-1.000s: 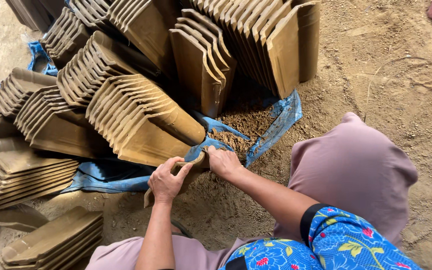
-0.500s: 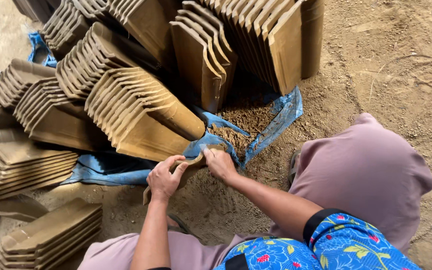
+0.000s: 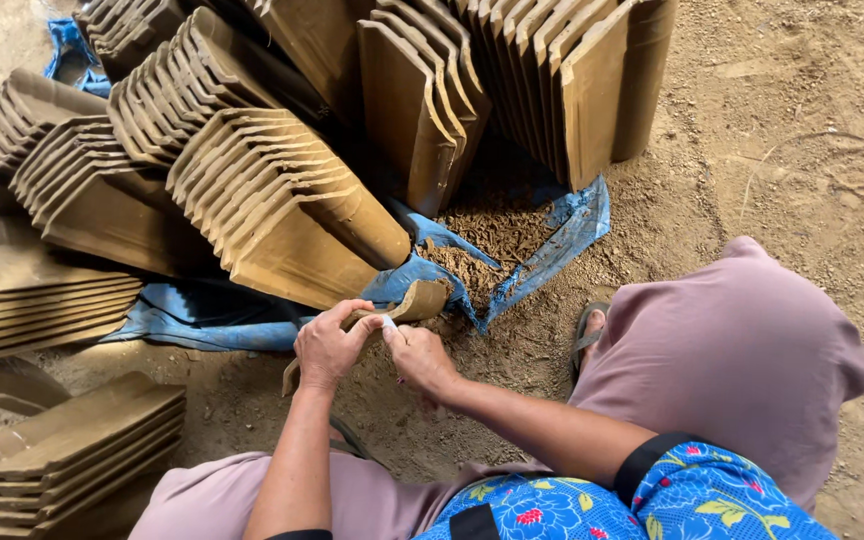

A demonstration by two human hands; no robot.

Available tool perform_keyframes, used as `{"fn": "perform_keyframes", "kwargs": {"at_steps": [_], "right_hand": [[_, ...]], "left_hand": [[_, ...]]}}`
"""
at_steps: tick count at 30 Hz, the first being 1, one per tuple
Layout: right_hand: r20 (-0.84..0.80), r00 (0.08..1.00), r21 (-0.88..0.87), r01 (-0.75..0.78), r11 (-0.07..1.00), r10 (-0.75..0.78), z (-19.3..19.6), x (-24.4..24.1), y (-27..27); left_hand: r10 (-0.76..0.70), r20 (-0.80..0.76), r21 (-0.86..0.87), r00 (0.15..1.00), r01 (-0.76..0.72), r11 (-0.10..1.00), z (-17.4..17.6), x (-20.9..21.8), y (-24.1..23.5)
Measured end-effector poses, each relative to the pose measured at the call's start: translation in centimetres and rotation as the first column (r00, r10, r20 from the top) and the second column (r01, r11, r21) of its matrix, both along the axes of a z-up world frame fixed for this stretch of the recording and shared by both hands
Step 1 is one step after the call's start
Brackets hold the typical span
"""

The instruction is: The person sits on the ground and uses a small chisel to carve and smooth the edges of a curved wooden piece. They repeatedly scrape the surface, remove shavings, and stack the finished piece with others on a blue tarp.

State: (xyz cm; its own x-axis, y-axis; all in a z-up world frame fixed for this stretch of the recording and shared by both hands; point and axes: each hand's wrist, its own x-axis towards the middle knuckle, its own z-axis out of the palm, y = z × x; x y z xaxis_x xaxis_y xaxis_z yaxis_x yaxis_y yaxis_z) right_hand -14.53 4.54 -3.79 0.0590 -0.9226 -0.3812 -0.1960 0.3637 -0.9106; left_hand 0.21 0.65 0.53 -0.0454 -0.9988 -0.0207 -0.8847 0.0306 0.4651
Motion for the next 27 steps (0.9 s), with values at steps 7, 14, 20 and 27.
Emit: {"fn": "perform_keyframes", "kwargs": {"at_steps": [7, 14, 20, 27], "right_hand": [[-0.779, 0.620, -0.271, -0.470, 0.840, 0.096, -1.4, -4.7, -1.7], [-0.650, 0.743, -0.102, -0.298, 0.949, 0.163, -2.6, -6.7, -4.1], [-0.675, 0.685, -0.109, -0.460, 0.881, 0.274, -1.5, -4.9, -2.2], [-0.709, 0.616, -0.021, -0.504, 0.863, 0.342, -5.9, -5.1, -3.1]], "left_hand": [[-0.115, 0.177, -0.259, 0.977, 0.159, 0.953, -5.2, 1.8, -0.3], [-0.011, 0.021, -0.349, 1.000, 0.018, 0.937, -5.0, 2.0, 0.3], [0.066, -0.110, -0.289, 0.992, -0.095, 0.953, -4.9, 3.6, 1.1], [0.074, -0.161, -0.240, 0.984, -0.112, 0.964, -3.9, 5.0, 1.0]]}}
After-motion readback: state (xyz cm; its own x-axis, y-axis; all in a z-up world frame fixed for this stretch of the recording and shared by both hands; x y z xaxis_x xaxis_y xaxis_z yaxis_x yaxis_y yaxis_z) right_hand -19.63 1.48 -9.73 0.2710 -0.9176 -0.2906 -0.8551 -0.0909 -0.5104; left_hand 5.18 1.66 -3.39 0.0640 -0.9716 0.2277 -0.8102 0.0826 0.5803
